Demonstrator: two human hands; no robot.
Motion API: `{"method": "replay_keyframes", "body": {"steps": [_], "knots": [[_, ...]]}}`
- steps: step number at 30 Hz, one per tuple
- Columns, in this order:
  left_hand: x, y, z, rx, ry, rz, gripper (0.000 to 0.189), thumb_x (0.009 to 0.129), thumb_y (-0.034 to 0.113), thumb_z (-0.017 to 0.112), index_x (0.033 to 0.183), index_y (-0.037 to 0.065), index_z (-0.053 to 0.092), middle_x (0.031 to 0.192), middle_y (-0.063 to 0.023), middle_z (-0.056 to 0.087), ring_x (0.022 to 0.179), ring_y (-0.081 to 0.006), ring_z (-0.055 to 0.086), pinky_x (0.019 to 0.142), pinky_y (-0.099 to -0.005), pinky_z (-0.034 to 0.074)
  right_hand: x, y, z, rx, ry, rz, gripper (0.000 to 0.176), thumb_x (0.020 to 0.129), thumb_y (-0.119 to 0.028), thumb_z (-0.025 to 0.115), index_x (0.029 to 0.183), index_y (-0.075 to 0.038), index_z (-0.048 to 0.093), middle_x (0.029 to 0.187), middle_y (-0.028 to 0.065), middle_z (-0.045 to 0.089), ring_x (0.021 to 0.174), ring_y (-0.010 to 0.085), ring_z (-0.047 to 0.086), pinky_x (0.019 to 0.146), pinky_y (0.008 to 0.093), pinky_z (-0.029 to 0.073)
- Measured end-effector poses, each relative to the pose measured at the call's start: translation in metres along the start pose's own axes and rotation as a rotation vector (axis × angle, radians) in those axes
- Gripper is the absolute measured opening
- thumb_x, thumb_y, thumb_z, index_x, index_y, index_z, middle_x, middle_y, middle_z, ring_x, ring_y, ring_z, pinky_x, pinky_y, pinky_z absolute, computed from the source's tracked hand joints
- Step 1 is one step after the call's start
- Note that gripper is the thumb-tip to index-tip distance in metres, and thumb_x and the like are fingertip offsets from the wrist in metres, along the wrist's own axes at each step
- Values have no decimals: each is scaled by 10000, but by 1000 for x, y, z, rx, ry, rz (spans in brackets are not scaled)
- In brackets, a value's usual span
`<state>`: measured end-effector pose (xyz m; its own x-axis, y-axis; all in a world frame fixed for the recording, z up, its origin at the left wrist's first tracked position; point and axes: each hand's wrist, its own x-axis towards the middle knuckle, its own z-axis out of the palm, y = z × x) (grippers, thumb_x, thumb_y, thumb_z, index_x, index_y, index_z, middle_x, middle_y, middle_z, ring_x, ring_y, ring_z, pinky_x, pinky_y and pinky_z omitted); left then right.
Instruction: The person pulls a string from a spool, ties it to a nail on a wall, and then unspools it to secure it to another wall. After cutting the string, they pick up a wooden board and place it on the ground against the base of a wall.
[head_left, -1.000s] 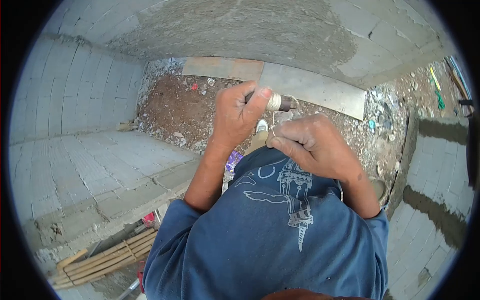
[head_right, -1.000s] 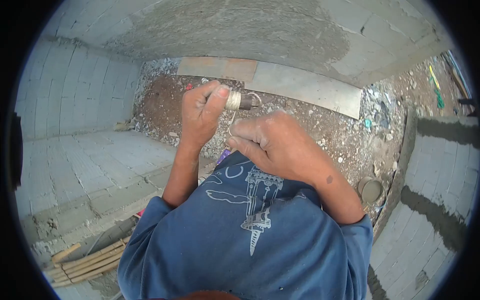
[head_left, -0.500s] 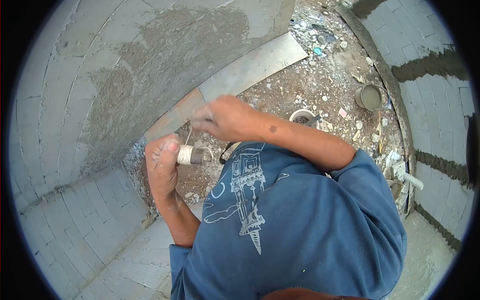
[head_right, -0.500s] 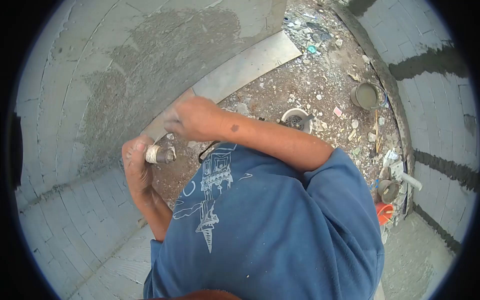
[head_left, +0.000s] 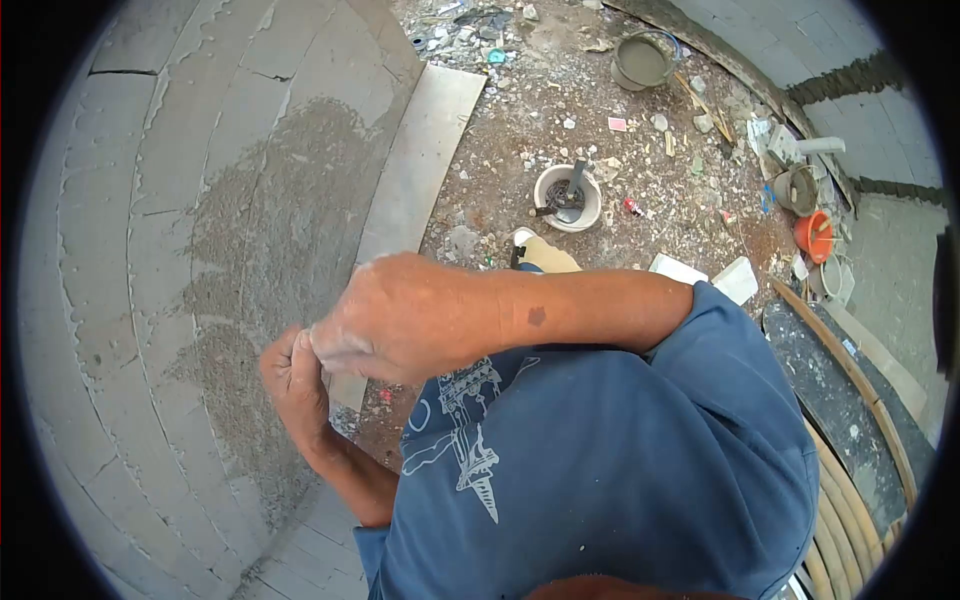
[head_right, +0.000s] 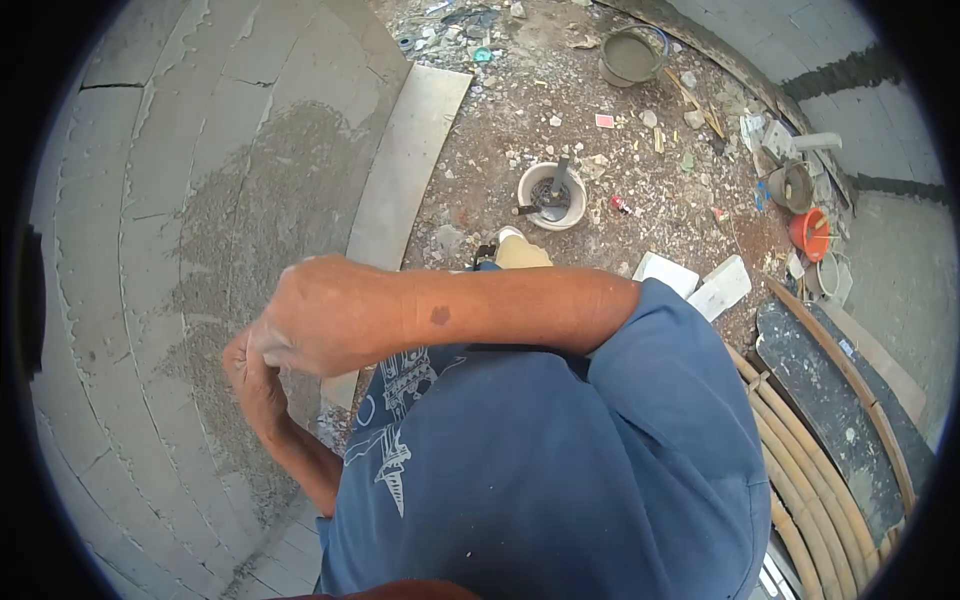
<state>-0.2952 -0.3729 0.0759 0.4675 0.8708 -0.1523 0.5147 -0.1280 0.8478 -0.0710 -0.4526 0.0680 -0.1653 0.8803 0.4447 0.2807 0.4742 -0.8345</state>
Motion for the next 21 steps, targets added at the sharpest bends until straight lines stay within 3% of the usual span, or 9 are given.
{"method": "replay_keyframes", "body": {"steps": [1,4,7,11,14,15,18,19,21], "knots": [[4,-1,3,-108,-82,77,431,950,367,555,655,60,492,627,19,438,577,-71,359,532,-267,261,5,15,4,-21,172,113,240,908,-251,627,765,-59,612,669,166,621,699,380,652,628,496,498],[21,0,4,-184,-109,217,416,956,351,567,655,79,479,625,42,411,575,-53,327,529,-255,227,-17,60,54,-42,113,371,236,911,-254,633,785,-57,603,654,147,612,687,371,648,597,471,490],[37,-7,-4,63,73,146,394,944,304,579,653,78,438,634,37,362,608,-71,303,549,-278,209,-27,11,62,100,-69,148,219,914,-255,629,811,-62,628,669,146,622,683,373,644,603,459,496],[35,-22,-8,-165,-250,276,384,964,284,541,660,73,440,640,27,363,612,-68,306,550,-276,220,-9,27,48,-14,548,307,189,911,-245,625,867,-67,674,727,170,653,713,379,647,656,468,505],[49,-28,-9,-236,-227,404,409,959,365,549,716,36,552,651,22,452,586,-59,368,519,-276,255,-31,46,95,-4,239,458,178,903,-242,636,877,-69,669,722,156,655,726,380,650,646,457,505],[53,-29,-14,-100,-172,328,408,970,351,533,715,33,552,650,24,450,595,-59,377,520,-276,261,-32,28,98,43,84,366,185,898,-251,639,871,-70,671,715,145,655,728,385,650,641,454,506],[55,-20,-13,157,-300,348,395,968,277,538,664,31,483,638,6,411,603,-86,338,555,-278,255,-22,-14,75,-167,349,280,192,899,-256,634,854,-75,678,712,145,653,722,387,649,638,464,505],[54,-25,-16,-23,-423,294,380,963,258,553,666,28,491,639,13,414,606,-82,339,553,-278,245,-19,-6,65,-143,528,336,204,900,-258,633,818,-73,655,707,150,647,707,386,646,631,477,502],[53,-20,-6,-261,-482,387,362,959,232,560,666,43,465,648,30,397,620,-73,318,556,-277,231,-20,28,84,-136,504,418,202,901,-252,631,812,-71,636,706,151,646,699,382,646,625,482,499]]}}
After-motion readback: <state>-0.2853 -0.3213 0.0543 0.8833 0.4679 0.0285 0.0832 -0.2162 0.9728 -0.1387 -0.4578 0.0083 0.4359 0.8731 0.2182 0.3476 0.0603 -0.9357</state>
